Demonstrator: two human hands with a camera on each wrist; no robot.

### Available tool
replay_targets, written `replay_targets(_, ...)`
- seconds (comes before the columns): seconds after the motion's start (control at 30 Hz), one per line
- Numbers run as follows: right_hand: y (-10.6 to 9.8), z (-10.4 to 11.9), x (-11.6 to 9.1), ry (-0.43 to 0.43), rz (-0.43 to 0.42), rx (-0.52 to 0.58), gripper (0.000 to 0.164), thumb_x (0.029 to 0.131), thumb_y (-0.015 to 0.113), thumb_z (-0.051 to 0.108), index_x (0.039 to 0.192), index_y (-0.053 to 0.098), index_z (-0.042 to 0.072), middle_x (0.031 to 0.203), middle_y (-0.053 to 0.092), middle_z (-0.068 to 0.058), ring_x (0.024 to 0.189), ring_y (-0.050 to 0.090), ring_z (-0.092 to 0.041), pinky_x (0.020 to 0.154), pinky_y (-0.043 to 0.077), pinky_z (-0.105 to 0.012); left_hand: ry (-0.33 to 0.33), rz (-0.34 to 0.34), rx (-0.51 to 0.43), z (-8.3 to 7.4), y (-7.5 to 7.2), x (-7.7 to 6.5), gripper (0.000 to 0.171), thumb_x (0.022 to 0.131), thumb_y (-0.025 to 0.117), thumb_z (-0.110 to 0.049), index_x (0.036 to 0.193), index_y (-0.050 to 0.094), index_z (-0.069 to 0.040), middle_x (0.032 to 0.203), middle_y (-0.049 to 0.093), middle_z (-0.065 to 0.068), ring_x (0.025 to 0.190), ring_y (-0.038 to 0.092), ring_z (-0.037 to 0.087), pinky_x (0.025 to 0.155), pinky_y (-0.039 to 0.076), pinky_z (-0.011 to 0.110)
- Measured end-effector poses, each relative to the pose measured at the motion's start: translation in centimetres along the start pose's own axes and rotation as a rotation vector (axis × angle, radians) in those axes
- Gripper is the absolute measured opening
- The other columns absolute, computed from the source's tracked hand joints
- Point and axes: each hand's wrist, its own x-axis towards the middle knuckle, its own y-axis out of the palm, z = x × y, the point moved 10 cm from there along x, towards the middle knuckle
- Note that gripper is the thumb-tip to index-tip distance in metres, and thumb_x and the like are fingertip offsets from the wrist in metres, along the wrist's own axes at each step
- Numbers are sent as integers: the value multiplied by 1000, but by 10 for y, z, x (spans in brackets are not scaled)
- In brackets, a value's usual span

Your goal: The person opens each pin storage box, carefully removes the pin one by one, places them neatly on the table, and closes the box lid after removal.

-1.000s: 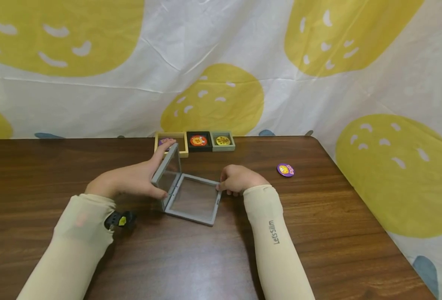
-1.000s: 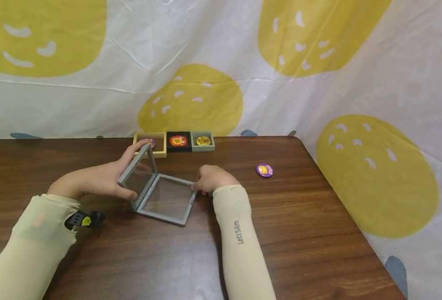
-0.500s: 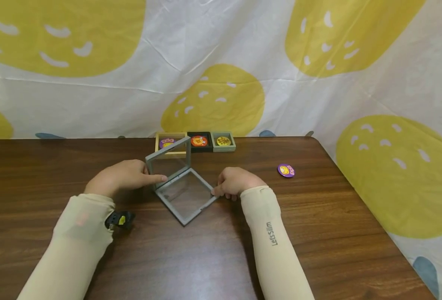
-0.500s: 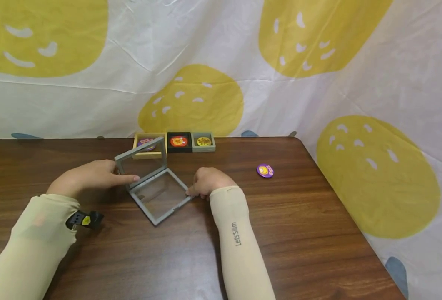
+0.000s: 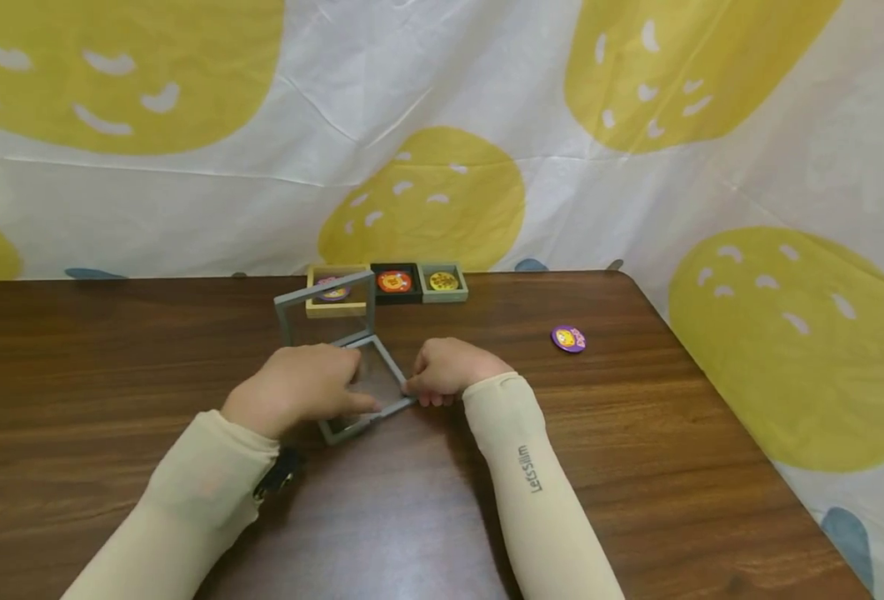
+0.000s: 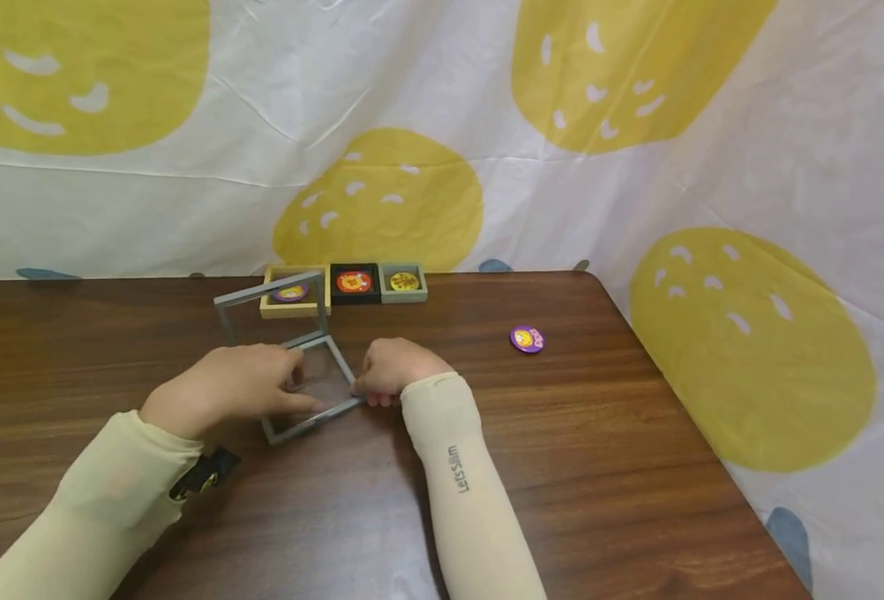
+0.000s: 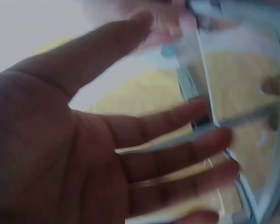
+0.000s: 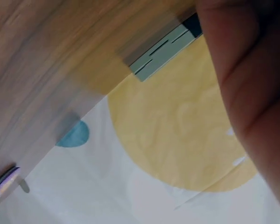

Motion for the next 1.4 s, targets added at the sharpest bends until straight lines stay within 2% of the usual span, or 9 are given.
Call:
replay_targets(0.1,3,9,2,-40,9,-22,31,89,63,26,63,66,10,52,55,3,48,50,-9,48,40,-22,98,-22,-4,-15,8,6,45,82,69,-46,105,58,-10,107,60,10,96,59,24,77,49,43)
replay_targets(0.23,6,18,4,-80,26,-24,29,90,62,26,66,67,10,56,59,3,50,53,-9,51,42,-21,138,-26,-7,-17,19,12,57,77,77,-34,120,51,-6,132,48,21,122,49,37,92,46,50)
replay_targets(0.43,8,16,6,-74,11,-15,28,92,60,24,68,67,10,60,60,3,51,54,-10,51,44,-21,167,-86,6,-11,12,12,44,66,75,-4,104,53,-6,109,58,14,98,58,30,78,48,41)
replay_targets(0.6,7,14,7,-67,-1,-31,27,91,61,25,68,66,11,60,59,3,52,54,-9,51,44,-22,141,-53,-9,-7,12,12,43,65,70,1,102,50,-7,105,58,12,95,58,28,76,47,40)
replay_targets(0.7,7,13,7,-56,-2,-36,27,91,61,26,68,65,12,60,59,3,52,54,-9,52,45,-22,94,-12,-28,-1,15,11,50,71,66,1,117,47,-4,124,54,20,116,54,35,92,46,45)
replay_targets(0.83,7,12,7,-44,-3,-40,28,92,61,28,68,65,12,60,58,4,52,53,-9,52,45,-23,40,34,-43,7,19,8,66,76,65,-1,137,38,-8,146,37,26,136,34,43,105,36,54)
replay_targets(1.0,7,13,9,-51,-5,-47,29,92,60,28,68,64,13,59,57,4,52,53,-9,52,45,-23,34,35,-44,15,15,3,53,71,68,3,117,48,-17,129,49,19,119,48,36,85,47,47)
replay_targets(1.13,7,13,8,-50,-9,-52,29,92,60,28,68,64,13,59,56,4,53,53,-9,52,45,-23,75,5,-58,21,12,-2,43,65,69,5,97,51,-18,101,50,6,91,48,23,67,41,34)
replay_targets(1.4,8,14,9,-51,-15,-64,30,93,59,28,67,61,13,57,54,4,53,52,-9,52,45,-23,155,0,-137,37,9,-11,29,58,82,-9,72,58,-15,86,47,5,76,44,18,64,35,26)
